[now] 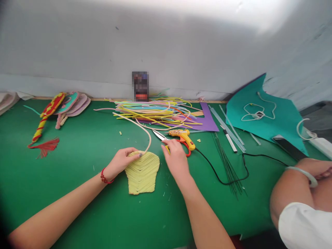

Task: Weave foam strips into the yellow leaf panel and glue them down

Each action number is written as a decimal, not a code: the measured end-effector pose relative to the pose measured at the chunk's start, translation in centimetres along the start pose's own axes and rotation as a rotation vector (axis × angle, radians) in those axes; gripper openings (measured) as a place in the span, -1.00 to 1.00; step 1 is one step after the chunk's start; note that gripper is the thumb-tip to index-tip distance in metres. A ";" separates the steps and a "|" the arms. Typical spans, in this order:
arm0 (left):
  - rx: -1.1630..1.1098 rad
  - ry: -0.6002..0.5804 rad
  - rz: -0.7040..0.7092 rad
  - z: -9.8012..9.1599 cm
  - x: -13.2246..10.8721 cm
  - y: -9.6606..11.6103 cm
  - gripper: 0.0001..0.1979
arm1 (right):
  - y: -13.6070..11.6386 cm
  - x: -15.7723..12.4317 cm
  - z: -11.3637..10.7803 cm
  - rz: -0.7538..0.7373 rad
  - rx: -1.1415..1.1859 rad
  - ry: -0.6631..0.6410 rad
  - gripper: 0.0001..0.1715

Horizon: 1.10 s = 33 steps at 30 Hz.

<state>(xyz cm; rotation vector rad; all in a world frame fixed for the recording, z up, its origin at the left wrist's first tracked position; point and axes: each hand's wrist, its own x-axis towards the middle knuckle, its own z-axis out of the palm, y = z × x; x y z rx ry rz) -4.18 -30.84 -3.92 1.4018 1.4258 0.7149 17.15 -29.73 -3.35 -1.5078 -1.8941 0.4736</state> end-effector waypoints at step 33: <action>-0.043 -0.025 -0.053 -5.1 -0.6 3.0 -0.66 | 0.7 0.3 -6.5 0.209 0.126 -0.769 -0.58</action>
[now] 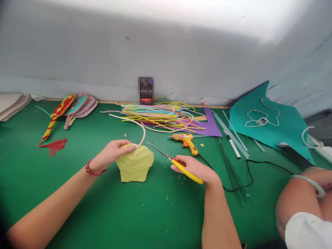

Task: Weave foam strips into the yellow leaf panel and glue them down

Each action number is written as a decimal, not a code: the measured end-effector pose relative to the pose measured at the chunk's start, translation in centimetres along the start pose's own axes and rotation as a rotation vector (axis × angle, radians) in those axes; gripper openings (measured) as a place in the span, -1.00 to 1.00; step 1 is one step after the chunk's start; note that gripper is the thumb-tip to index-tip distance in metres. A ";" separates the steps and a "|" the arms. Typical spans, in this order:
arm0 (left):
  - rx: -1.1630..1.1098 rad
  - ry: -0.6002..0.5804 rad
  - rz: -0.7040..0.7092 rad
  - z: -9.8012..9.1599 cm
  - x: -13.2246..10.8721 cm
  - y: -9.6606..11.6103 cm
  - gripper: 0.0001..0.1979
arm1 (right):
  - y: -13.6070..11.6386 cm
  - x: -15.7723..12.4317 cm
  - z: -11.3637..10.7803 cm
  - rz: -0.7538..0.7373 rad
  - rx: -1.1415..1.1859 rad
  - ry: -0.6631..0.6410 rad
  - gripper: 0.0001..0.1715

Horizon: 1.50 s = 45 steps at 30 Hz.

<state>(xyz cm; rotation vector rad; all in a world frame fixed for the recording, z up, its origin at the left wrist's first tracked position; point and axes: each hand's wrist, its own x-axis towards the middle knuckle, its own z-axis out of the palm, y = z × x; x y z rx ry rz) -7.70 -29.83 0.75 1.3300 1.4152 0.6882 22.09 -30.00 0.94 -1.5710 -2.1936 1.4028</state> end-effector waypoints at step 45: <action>-0.001 -0.172 -0.009 1.8 -0.8 0.0 -0.67 | -1.0 -0.2 0.0 0.023 -0.132 -0.130 -0.56</action>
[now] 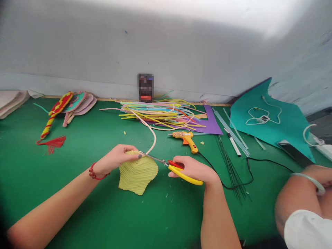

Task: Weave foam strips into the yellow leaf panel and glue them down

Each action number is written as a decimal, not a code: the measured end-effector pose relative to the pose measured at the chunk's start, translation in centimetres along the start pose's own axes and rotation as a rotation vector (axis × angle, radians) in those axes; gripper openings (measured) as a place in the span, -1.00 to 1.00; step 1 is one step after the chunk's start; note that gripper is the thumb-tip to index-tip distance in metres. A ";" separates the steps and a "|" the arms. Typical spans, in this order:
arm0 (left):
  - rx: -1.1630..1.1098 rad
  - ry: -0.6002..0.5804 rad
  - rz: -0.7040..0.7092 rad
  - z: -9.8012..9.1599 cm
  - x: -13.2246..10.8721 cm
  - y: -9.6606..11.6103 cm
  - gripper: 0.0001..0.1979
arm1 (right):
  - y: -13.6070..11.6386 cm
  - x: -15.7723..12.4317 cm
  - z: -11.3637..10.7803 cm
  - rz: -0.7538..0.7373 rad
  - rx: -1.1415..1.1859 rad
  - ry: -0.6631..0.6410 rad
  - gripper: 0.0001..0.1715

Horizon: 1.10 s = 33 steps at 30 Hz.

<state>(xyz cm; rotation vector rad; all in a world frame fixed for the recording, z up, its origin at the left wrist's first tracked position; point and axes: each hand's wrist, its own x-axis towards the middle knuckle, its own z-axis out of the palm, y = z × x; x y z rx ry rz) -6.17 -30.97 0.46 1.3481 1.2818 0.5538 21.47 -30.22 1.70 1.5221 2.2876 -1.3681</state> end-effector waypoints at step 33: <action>-0.094 0.040 -0.027 0.4 0.1 0.0 -0.72 | 1.3 2.7 1.2 0.062 -0.135 0.458 -0.59</action>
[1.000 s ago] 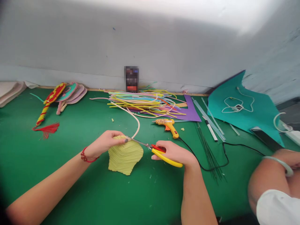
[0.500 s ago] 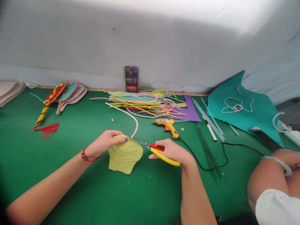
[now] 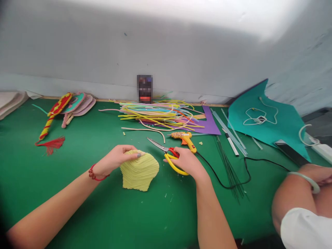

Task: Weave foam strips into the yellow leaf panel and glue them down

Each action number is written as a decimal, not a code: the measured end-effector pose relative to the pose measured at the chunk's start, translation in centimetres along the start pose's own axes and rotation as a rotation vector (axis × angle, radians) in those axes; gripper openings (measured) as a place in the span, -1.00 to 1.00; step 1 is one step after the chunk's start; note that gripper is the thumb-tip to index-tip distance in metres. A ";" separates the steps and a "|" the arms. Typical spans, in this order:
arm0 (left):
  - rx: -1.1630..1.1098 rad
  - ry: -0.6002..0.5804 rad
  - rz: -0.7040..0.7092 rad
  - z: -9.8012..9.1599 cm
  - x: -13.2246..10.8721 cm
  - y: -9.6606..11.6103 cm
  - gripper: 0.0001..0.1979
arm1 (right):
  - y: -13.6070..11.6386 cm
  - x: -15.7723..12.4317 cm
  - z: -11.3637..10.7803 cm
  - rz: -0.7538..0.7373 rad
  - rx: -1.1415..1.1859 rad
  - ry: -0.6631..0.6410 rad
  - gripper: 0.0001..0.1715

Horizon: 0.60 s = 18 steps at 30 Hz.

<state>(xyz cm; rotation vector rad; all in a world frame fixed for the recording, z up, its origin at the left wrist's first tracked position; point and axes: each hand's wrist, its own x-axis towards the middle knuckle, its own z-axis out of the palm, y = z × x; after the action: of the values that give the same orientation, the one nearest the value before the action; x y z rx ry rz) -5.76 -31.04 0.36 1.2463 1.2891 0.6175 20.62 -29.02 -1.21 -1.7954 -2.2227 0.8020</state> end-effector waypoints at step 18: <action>0.534 0.234 0.356 1.5 2.2 -4.5 -0.85 | 1.5 0.1 0.3 -0.013 -0.088 0.327 -0.73</action>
<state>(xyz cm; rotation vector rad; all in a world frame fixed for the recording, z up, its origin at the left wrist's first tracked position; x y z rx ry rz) -5.11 -30.87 -4.78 1.9157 1.4945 0.7106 21.71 -28.82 -2.25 -1.7973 -2.0797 0.3791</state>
